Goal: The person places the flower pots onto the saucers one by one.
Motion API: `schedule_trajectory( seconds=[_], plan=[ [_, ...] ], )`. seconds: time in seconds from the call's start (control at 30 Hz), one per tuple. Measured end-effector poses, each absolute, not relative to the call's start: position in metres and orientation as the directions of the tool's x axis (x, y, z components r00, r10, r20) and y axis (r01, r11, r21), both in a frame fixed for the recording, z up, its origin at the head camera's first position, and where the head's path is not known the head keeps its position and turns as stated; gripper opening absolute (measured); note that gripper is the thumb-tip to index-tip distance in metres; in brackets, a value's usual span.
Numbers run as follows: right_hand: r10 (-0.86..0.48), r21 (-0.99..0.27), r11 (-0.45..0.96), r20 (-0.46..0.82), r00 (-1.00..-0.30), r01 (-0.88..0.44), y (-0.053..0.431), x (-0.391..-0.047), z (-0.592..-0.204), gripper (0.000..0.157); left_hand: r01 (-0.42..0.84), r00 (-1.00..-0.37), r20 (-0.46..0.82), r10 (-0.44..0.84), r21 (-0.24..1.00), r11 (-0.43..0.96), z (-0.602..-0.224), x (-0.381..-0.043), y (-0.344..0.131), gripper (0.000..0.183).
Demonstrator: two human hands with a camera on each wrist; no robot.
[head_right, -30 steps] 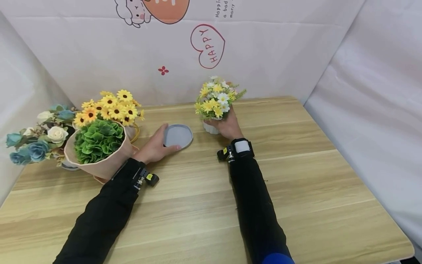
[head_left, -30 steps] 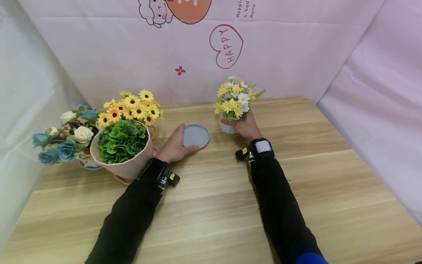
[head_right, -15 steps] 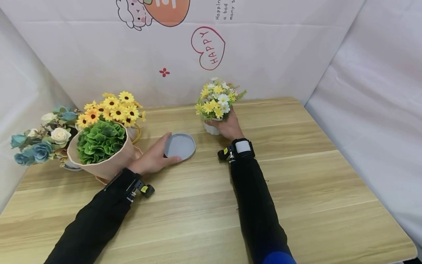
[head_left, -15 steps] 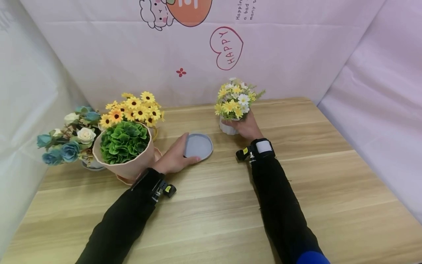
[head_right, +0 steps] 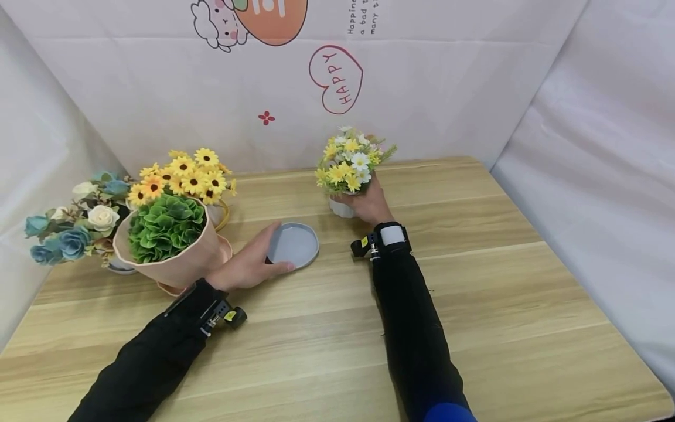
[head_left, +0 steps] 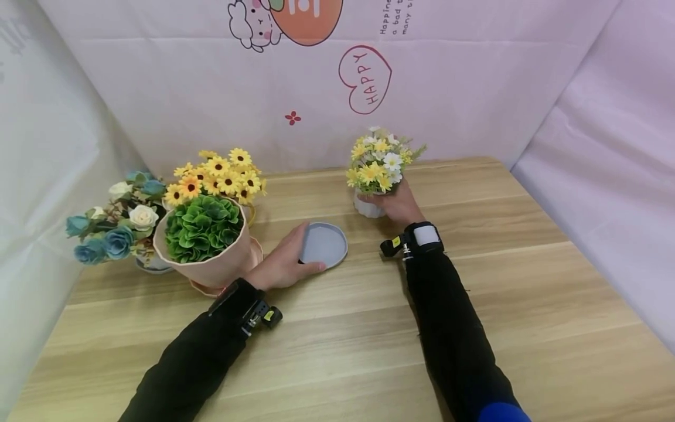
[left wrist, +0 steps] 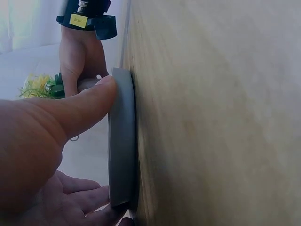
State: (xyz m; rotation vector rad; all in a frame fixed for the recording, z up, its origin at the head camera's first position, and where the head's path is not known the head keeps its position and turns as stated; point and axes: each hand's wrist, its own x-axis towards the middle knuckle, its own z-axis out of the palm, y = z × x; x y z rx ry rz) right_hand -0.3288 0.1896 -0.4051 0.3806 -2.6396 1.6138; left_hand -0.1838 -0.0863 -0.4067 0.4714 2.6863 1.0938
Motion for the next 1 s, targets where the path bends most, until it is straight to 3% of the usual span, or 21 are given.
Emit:
schedule_trajectory(
  seconds=[0.4,0.73,1.0],
  plan=[
    [-0.256,-0.933,0.342,0.026,-0.966,-0.116,0.176,-0.294,-0.359,0.087,0.199,-0.928,-0.089,0.361,0.701,0.685,-0.408,-0.184,-0.086,0.102],
    [-0.376,-0.919,0.327,0.085,-0.923,-0.219,0.146,-0.287,-0.344,0.096,0.196,-0.927,-0.096,0.362,0.699,0.688,-0.409,-0.186,-0.088,0.103],
    [-0.517,-0.928,0.201,0.172,-0.839,-0.314,0.117,-0.270,-0.345,0.096,0.271,-0.912,-0.011,0.410,0.736,0.621,-0.410,-0.187,-0.089,0.106]
  ],
)
